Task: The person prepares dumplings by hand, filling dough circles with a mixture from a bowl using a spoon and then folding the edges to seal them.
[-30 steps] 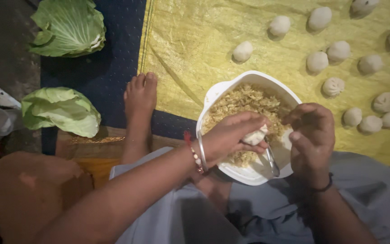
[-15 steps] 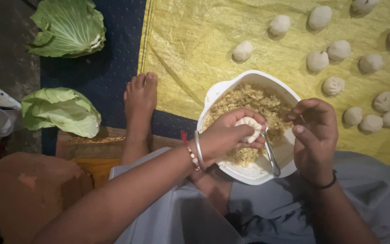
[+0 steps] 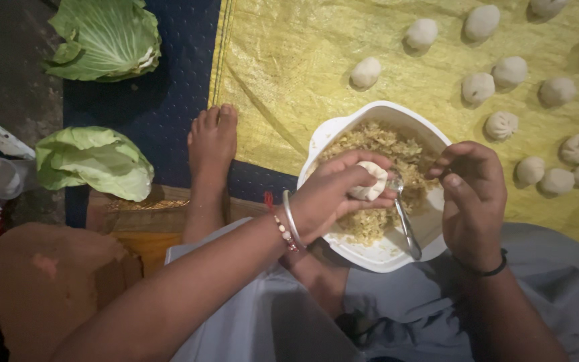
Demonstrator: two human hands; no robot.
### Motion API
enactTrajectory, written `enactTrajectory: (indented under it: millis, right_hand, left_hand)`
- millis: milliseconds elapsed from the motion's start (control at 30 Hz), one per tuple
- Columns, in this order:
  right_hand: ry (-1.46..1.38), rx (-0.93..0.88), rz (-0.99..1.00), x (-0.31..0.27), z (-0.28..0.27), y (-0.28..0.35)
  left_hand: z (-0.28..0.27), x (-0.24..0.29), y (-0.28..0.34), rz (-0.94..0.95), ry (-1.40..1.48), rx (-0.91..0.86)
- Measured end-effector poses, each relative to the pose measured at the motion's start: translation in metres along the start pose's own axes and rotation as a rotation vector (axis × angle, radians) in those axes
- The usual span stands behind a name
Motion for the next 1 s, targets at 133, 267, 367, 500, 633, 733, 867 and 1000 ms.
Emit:
enactTrajectory:
  millis: [133,267,367,500,633,733,867,1000]
  right_hand:
    - [0.018,-0.002,0.015,0.002,0.003,-0.001]
    - [0.076,0.022,0.013,0.002,0.003,-0.003]
    - [0.076,0.034,0.02,0.002,0.003,-0.004]
    - [0.102,0.045,0.026,0.001,0.003,-0.004]
    - [0.092,0.036,0.022,0.002,0.004,-0.004]
    - [0.072,0.025,0.012,0.001,0.003,-0.005]
    - [0.073,0.035,0.027,0.001,0.001,-0.007]
    - [0.075,0.033,0.04,0.001,0.002,-0.007]
  left_hand:
    - [-0.001,0.004,0.005,0.02,-0.036,0.04]
    - [-0.002,0.007,0.008,0.045,-0.063,0.05]
    - [-0.004,0.009,0.01,0.041,0.012,0.03]
    - [-0.004,0.008,0.011,0.043,0.005,-0.003]
    - [-0.007,0.005,0.011,0.052,-0.04,-0.003]
    - [-0.008,0.005,0.011,0.064,-0.015,-0.001]
    - [-0.011,0.008,0.01,0.079,-0.032,0.044]
    - [-0.014,0.01,0.011,0.031,0.006,0.067]
Point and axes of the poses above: each hand's wrist, its own y-axis away from the middle knuckle, its own z-axis out of the palm, x = y × z, the point moved 6 cm from there along -y, towards the middle knuckle, and after that the axes turned 10 degrees about x, right-handed, at the moved point
